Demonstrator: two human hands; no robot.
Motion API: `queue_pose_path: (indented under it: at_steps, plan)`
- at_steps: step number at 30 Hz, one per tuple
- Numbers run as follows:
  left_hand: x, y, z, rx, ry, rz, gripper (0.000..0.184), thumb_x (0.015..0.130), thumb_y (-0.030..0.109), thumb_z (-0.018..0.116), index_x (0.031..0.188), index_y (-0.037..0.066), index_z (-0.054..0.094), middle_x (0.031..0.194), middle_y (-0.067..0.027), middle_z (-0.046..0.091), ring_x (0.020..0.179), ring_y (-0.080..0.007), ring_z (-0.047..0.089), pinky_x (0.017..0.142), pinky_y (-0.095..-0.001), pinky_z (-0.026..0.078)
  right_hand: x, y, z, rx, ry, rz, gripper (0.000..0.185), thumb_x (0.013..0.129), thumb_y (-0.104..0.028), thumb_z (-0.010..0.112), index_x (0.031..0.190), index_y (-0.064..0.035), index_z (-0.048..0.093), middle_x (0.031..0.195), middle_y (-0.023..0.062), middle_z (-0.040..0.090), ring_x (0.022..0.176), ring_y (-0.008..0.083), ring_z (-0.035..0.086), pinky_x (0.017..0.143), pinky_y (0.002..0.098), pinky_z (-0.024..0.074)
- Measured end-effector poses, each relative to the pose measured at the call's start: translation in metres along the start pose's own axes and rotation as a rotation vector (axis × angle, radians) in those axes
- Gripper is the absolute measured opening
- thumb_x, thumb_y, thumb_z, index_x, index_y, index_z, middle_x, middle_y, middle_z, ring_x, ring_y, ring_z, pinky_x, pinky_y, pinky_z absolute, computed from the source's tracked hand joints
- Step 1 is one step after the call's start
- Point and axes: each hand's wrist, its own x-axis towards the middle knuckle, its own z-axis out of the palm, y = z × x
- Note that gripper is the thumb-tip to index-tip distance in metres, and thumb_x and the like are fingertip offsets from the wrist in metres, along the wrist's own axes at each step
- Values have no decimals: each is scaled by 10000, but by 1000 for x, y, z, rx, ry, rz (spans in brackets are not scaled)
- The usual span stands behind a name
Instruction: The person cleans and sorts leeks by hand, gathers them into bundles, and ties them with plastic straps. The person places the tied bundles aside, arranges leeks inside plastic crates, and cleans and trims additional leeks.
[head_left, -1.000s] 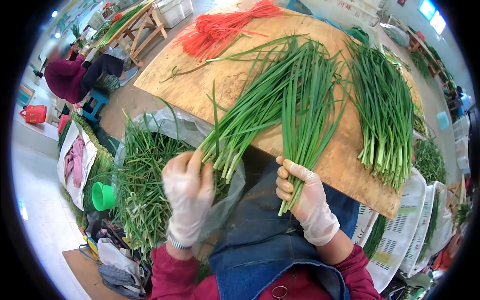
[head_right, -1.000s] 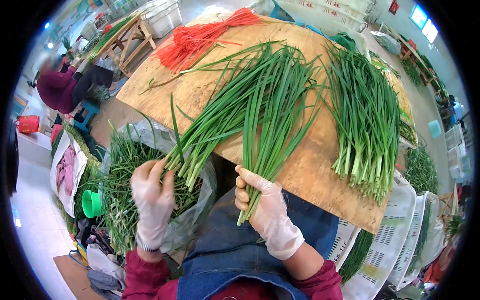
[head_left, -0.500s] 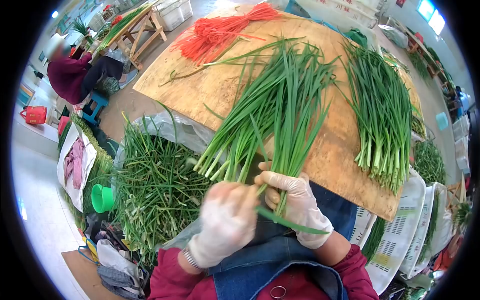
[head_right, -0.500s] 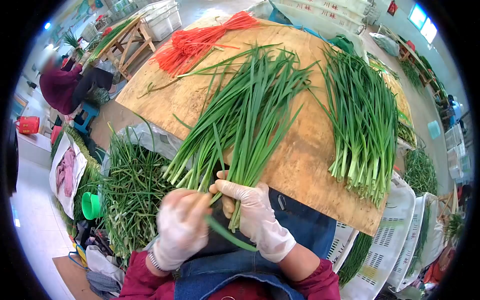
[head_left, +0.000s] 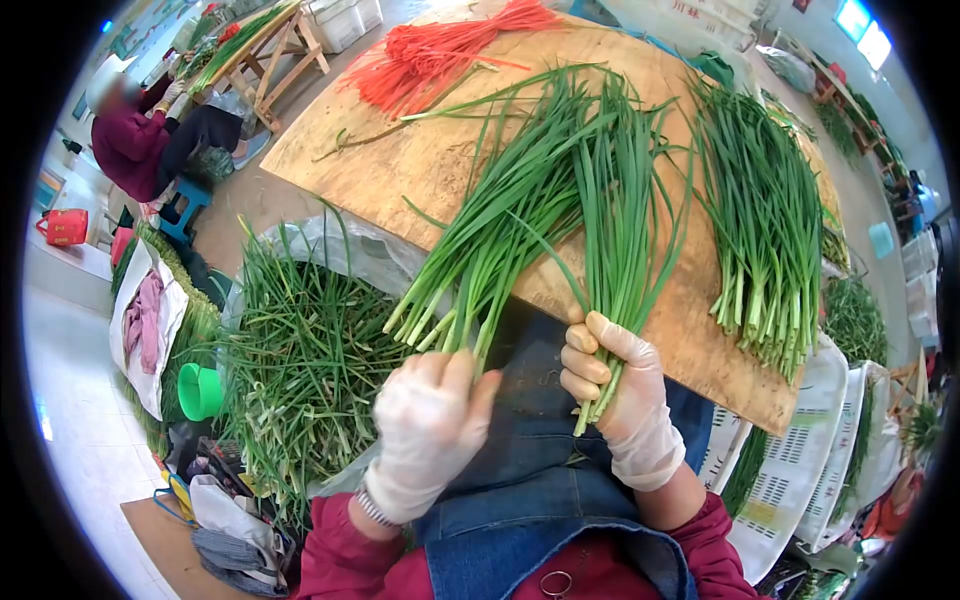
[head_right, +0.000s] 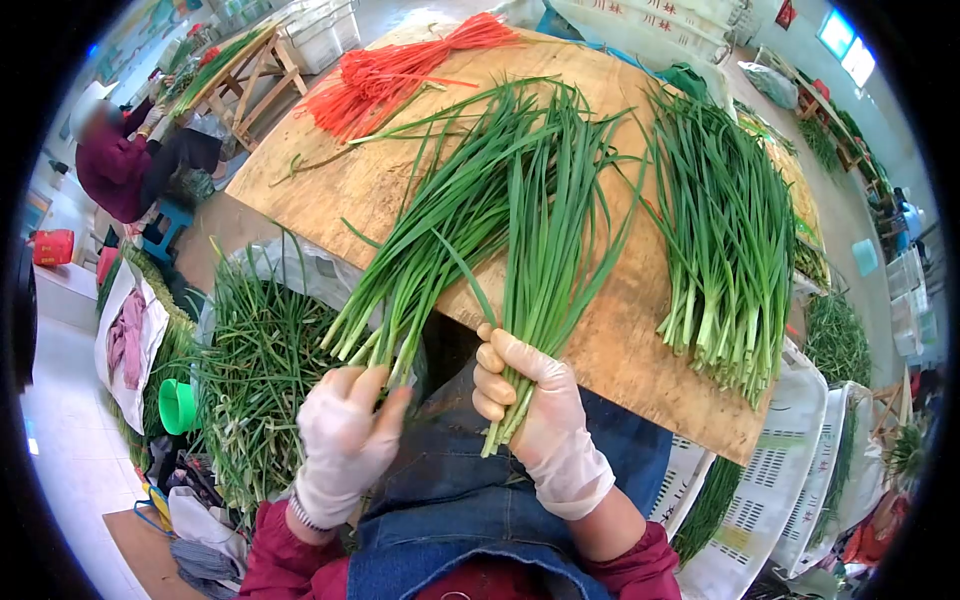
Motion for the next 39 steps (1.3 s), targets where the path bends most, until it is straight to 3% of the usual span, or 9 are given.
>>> queue_pose_path:
  at_steps: [5,13,18,21,24,29,33,37,39]
  plan:
    - [4,-7,36,152,-92,-87,196,735,56,651,918,30,587,700,-129,564,608,-298,571,516,-374,438,15,23,14,-329,421,-104,176,781,-105,689,903,-10,605,658,18,548,482,103,475,433,246,368]
    - [-13,18,32,-128,-28,53,251,728,7,641,977,7,614,661,-100,570,538,-267,566,490,-348,452,25,32,17,-623,472,-85,281,773,-106,675,1004,32,592,611,38,534,470,107,464,425,259,377]
    - [-21,6,27,-475,81,-160,274,772,140,681,1001,16,595,684,-89,577,489,-242,544,474,-332,455,27,28,7,-537,477,-67,266,751,-43,669,991,42,592,659,68,588,450,94,447,417,234,352]
    - [-9,8,17,-337,84,-321,302,764,180,700,983,1,593,724,-108,605,541,-234,586,477,-320,456,25,28,9,-491,477,-78,207,748,-39,678,934,30,620,641,59,600,441,86,469,402,216,366]
    - [1,-5,38,-159,-76,-162,307,805,174,656,1032,-21,588,703,-89,591,508,-131,516,471,-228,412,23,27,10,-440,461,-59,209,755,-41,676,944,27,616,664,67,613,446,83,476,401,212,369]
    - [9,-1,35,-1112,-310,-872,289,855,177,606,1049,-36,583,659,-58,592,495,-140,511,502,-270,446,18,19,6,-409,445,-47,248,772,-25,651,1005,27,583,788,112,648,472,88,484,417,211,375]
    - [0,7,30,-325,15,-328,264,827,124,645,1035,-31,598,741,-57,610,583,-102,534,549,-235,438,16,18,11,-412,436,-84,237,767,-27,660,989,22,594,800,113,654,480,88,503,414,215,400]
    - [-3,16,25,-749,-277,-397,167,821,125,651,897,-23,643,665,-33,590,571,-68,514,511,-221,410,19,23,19,-422,438,-113,234,769,-27,654,991,19,595,850,130,659,503,89,523,426,219,421]
    - [-3,15,14,-807,-210,-551,137,833,107,626,893,-14,643,631,-18,579,527,-51,480,470,-208,377,16,21,21,-500,429,-126,230,769,-25,652,988,21,599,872,136,660,507,90,529,431,221,430]
